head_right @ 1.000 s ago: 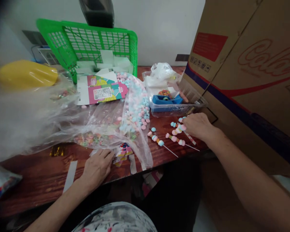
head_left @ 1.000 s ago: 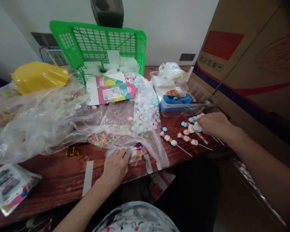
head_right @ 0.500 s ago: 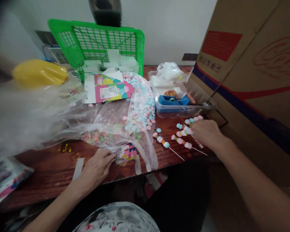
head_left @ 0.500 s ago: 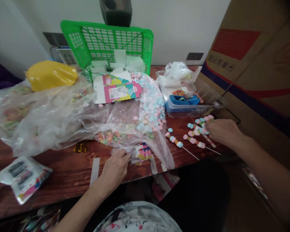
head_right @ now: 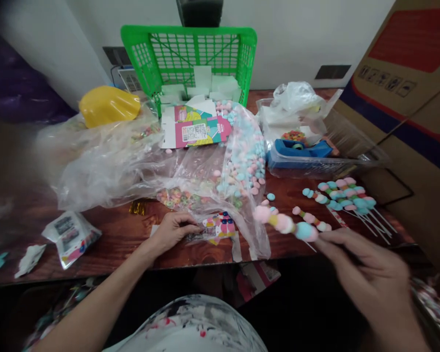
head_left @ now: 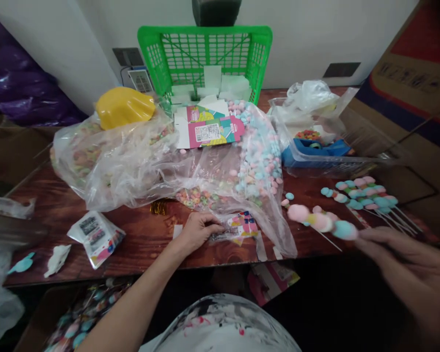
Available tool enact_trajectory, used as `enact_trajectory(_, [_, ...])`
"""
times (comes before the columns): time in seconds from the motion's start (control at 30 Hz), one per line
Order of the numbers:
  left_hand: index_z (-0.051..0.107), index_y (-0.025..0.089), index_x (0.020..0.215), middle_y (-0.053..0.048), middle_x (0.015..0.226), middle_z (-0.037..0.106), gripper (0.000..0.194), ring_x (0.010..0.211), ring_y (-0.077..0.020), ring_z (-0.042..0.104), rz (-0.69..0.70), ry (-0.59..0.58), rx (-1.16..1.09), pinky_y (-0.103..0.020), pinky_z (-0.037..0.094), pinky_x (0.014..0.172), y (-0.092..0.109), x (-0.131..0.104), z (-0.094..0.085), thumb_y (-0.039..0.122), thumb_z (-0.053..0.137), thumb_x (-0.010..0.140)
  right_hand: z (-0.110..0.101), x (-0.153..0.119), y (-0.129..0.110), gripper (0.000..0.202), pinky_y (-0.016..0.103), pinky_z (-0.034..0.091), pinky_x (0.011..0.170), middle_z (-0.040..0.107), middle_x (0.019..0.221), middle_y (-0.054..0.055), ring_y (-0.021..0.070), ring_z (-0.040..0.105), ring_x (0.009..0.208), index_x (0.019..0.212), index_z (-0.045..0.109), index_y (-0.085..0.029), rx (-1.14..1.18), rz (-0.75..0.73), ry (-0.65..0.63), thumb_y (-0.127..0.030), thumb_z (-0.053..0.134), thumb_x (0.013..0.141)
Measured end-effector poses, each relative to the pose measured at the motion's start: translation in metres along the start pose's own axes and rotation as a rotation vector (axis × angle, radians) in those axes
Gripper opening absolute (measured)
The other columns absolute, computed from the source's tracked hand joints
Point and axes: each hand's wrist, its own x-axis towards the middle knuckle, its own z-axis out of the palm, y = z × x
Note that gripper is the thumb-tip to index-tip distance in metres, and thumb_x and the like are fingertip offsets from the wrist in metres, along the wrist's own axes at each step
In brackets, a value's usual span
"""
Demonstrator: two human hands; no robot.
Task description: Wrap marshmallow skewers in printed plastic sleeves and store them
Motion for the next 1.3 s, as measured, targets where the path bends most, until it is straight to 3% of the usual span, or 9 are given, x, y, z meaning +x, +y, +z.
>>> enact_trajectory(0.13, [0.075,0.018,0.073,-0.002,0.069,0.071,0.006,0.068,-0.0146,0.062,-0.001,0.023,-0.016,-0.023,0.043,0.065,-0.003,0.000,0.000,0.023,0.074,0.070,0.044,-0.006,-0.039,0.010,0.024,0.047,0.065,0.065,0.078,-0.002,0.0129,0.062,0.068,0.087,0.063,-0.026,0.104,-0.216,-0.198,-0.017,0.060,0.082])
enact_trajectory(0.27, [0.074,0.018,0.069,0.000,0.066,0.069,0.003,0.065,-0.0127,0.060,0.069,0.043,0.001,-0.022,0.043,0.064,-0.011,0.000,0.002,0.020,0.075,0.069,0.066,-0.001,-0.040,0.011,0.023,0.047,0.062,0.064,0.075,-0.001,0.0118,0.061,0.067,0.086,0.062,-0.022,0.108,-0.269,-0.290,-0.014,0.055,0.084])
enact_trajectory(0.53, [0.072,0.018,0.071,0.000,0.067,0.067,0.003,0.065,-0.0116,0.060,0.212,0.030,0.160,-0.022,0.043,0.065,-0.008,-0.003,0.001,0.020,0.073,0.073,0.072,-0.002,-0.034,0.017,0.027,0.048,0.065,0.065,0.077,0.002,0.0142,0.061,0.070,0.086,0.065,-0.020,-0.004,-0.345,-0.394,-0.015,0.048,0.087])
enact_trajectory(0.67, [0.072,0.017,0.074,-0.003,0.071,0.067,0.006,0.070,-0.0135,0.060,0.337,0.002,0.294,-0.024,0.043,0.069,-0.004,-0.006,0.000,0.020,0.068,0.078,0.074,0.006,-0.041,0.020,0.027,0.046,0.066,0.064,0.076,0.003,0.0137,0.059,0.069,0.083,0.065,-0.019,-0.049,-0.388,-0.470,-0.016,0.046,0.089])
enact_trajectory(0.8, [0.070,0.017,0.074,-0.004,0.072,0.067,0.011,0.072,-0.0140,0.060,0.396,0.020,0.291,-0.025,0.045,0.070,-0.005,-0.011,0.003,0.020,0.063,0.082,0.076,0.014,-0.052,0.022,0.025,0.043,0.060,0.061,0.070,0.001,0.0123,0.057,0.065,0.082,0.063,-0.019,0.012,-0.436,-0.566,-0.016,0.044,0.091])
enact_trajectory(1.0, [0.067,0.016,0.076,-0.008,0.087,0.064,0.012,0.087,-0.0178,0.057,0.523,0.092,0.384,-0.031,0.045,0.081,0.006,-0.022,0.002,0.018,0.058,0.084,0.078,0.012,-0.062,0.024,0.029,0.045,0.072,0.068,0.083,0.006,0.0161,0.061,0.080,0.087,0.065,-0.018,-0.090,-0.647,-0.386,-0.006,0.044,0.086])
enact_trajectory(1.1, [0.062,0.013,0.097,-0.012,0.104,0.062,0.015,0.102,-0.0213,0.055,0.502,0.113,0.414,-0.036,0.042,0.092,0.019,-0.024,-0.001,0.014,0.055,0.083,0.074,0.012,-0.066,0.022,0.030,0.045,0.072,0.069,0.084,0.006,0.0160,0.062,0.078,0.089,0.066,-0.018,-0.041,-0.708,-0.294,-0.006,0.047,0.085])
enact_trajectory(1.2, [0.053,0.014,0.117,-0.011,0.108,0.062,0.035,0.100,-0.0203,0.056,0.432,-0.020,0.376,-0.034,0.043,0.089,0.030,-0.025,-0.001,0.013,0.054,0.083,0.067,0.014,-0.069,0.022,0.032,0.044,0.073,0.071,0.085,0.005,0.0167,0.062,0.078,0.092,0.067,-0.018,-0.052,-0.726,-0.232,-0.008,0.050,0.084])
enact_trajectory(1.3, [0.059,0.016,0.100,-0.005,0.092,0.063,0.016,0.082,-0.0161,0.056,0.350,-0.182,0.313,-0.027,0.043,0.077,0.040,-0.027,0.004,0.020,0.054,0.085,0.061,0.015,-0.072,0.025,0.033,0.042,0.072,0.071,0.087,0.005,0.0180,0.061,0.078,0.093,0.068,-0.019,-0.115,-0.767,-0.216,-0.006,0.049,0.082])
